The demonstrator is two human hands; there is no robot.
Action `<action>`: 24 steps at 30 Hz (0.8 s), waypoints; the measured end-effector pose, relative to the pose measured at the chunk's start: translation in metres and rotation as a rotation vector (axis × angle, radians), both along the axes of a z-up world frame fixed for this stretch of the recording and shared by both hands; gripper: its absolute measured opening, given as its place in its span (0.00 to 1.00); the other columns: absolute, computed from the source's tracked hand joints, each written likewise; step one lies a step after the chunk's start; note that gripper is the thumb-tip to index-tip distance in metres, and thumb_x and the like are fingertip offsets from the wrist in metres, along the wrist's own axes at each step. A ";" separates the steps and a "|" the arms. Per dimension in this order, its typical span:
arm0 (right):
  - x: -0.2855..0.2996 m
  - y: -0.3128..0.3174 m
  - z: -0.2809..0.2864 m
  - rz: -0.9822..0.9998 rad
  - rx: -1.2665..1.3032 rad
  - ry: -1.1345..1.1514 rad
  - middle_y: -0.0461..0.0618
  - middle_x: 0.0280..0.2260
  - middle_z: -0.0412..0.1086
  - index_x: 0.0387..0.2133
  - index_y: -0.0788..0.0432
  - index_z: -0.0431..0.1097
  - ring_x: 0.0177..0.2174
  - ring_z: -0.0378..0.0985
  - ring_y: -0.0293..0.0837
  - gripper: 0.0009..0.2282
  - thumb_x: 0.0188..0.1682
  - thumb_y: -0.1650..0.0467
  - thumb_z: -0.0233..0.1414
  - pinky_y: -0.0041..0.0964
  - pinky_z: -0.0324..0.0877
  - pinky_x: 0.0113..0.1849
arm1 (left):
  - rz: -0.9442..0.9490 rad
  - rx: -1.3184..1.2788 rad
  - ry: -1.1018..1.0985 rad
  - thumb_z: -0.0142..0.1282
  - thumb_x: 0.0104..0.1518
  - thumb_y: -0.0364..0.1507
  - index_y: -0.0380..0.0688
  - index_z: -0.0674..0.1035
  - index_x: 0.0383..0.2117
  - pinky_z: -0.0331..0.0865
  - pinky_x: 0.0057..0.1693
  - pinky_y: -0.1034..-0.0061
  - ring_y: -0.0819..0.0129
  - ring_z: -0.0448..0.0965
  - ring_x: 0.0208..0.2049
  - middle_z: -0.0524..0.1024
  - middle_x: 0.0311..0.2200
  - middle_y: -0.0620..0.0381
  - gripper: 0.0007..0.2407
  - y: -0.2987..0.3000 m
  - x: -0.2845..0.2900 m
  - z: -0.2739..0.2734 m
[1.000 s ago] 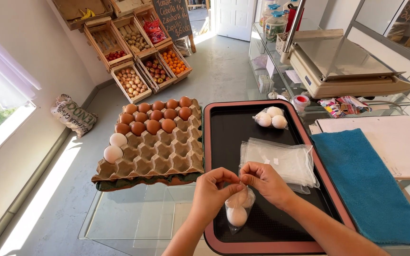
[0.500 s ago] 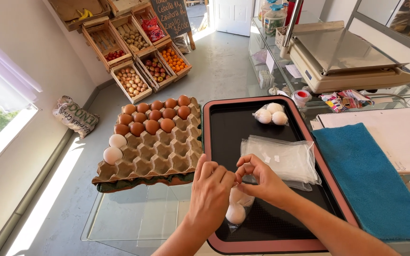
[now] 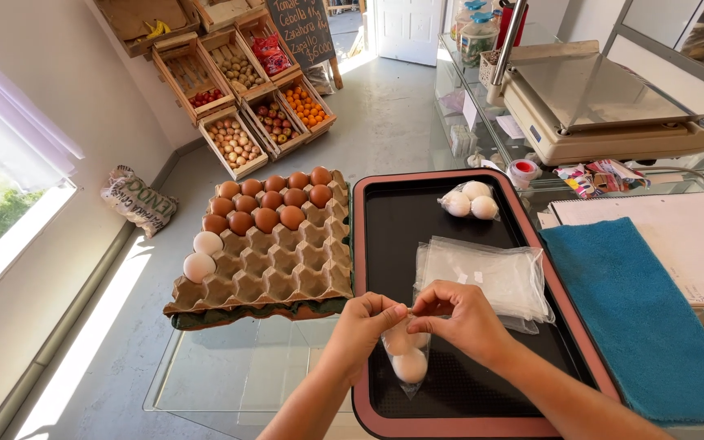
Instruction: Picking up eggs from a large carton and placing them into small plastic bags on a counter.
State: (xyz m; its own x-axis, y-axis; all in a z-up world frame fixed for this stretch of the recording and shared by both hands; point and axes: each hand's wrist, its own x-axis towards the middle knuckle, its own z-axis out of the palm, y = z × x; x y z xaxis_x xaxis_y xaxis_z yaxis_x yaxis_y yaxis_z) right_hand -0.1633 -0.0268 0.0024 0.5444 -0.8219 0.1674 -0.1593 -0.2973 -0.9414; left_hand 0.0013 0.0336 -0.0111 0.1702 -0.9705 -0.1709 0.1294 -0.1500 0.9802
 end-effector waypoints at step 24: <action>0.005 -0.008 -0.015 0.241 0.138 -0.036 0.49 0.20 0.70 0.23 0.60 0.67 0.22 0.72 0.38 0.07 0.44 0.68 0.55 0.30 0.71 0.28 | -0.270 0.219 -0.646 0.57 0.44 0.38 0.64 0.70 0.49 0.61 0.33 0.81 0.73 0.68 0.26 0.73 0.29 0.62 0.22 0.029 0.003 0.040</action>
State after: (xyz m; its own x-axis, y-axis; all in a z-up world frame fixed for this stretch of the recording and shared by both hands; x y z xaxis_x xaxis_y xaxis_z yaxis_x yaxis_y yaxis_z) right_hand -0.1581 -0.0346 -0.0129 0.7226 -0.6859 0.0859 -0.0651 -0.1912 -0.9794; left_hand 0.0044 0.0623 0.0286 0.0624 -0.9480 -0.3121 -0.5331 -0.2960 0.7925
